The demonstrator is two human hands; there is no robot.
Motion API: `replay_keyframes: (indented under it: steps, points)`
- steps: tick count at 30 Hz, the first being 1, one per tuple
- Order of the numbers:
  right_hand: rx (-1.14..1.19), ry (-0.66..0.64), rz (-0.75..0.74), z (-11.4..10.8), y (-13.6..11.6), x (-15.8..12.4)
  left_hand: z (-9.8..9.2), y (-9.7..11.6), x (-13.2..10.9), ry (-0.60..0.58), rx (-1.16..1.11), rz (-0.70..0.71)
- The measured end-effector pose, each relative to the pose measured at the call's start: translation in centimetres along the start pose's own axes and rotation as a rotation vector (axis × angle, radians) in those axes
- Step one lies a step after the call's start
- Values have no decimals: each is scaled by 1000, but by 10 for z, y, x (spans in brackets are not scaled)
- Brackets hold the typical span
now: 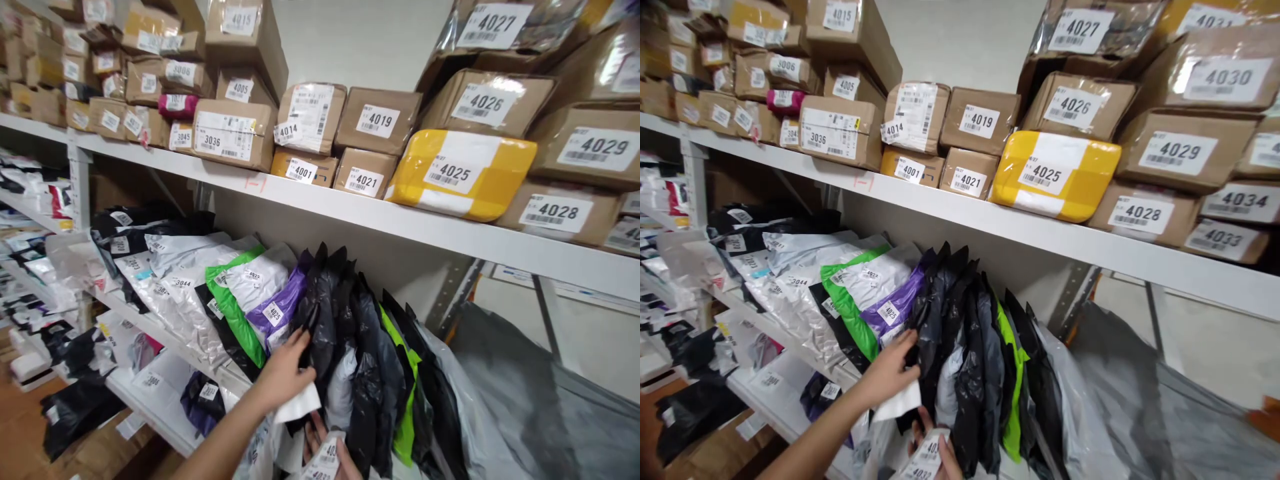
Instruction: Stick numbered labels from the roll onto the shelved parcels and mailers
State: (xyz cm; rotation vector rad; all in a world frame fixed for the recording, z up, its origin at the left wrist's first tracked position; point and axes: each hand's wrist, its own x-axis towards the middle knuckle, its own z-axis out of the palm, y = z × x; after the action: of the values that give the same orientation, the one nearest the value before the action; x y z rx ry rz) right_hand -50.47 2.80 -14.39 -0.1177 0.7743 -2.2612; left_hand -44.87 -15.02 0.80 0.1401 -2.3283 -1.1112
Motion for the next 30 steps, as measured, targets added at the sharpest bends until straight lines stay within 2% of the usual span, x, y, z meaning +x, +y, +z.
replay_keyframes:
  steps: [1, 4, 6, 8, 10, 13, 15, 18, 21, 25, 28, 30]
  points:
    - [27, -19, -8, 5, -2, -3, -9, -13, -1, 48, -82, -53]
    - [63, -103, -1, 30, -1, -11, -41, -47, 1, 342, -323, -283]
    - [69, -197, 10, 57, 9, -12, -61, -59, 6, 445, -390, -290]
    - [90, -299, 31, 90, 23, -6, -78, -62, 13, 468, -393, -230]
    - [141, -364, 79, 122, 36, 6, -88, -61, 21, 439, -315, -171]
    - [237, -351, 53, 147, 41, 34, -95, -63, 27, 367, -154, -128]
    - [263, -305, -21, 145, 32, 51, -98, -69, 28, 345, -106, -116]
    - [246, -229, -108, 131, 5, 68, -102, -78, 27, 326, -88, -96]
    - [230, -153, -157, 124, -25, 73, -108, -81, 27, 308, -57, -88]
    - [245, -97, -184, 131, -57, 74, -114, -82, 27, 277, -7, -108]
    - [248, -122, -193, 131, -66, 75, -119, -87, 23, 264, 56, -127]
    - [235, -136, -208, 127, -63, 75, -122, -91, 20, 257, 99, -131]
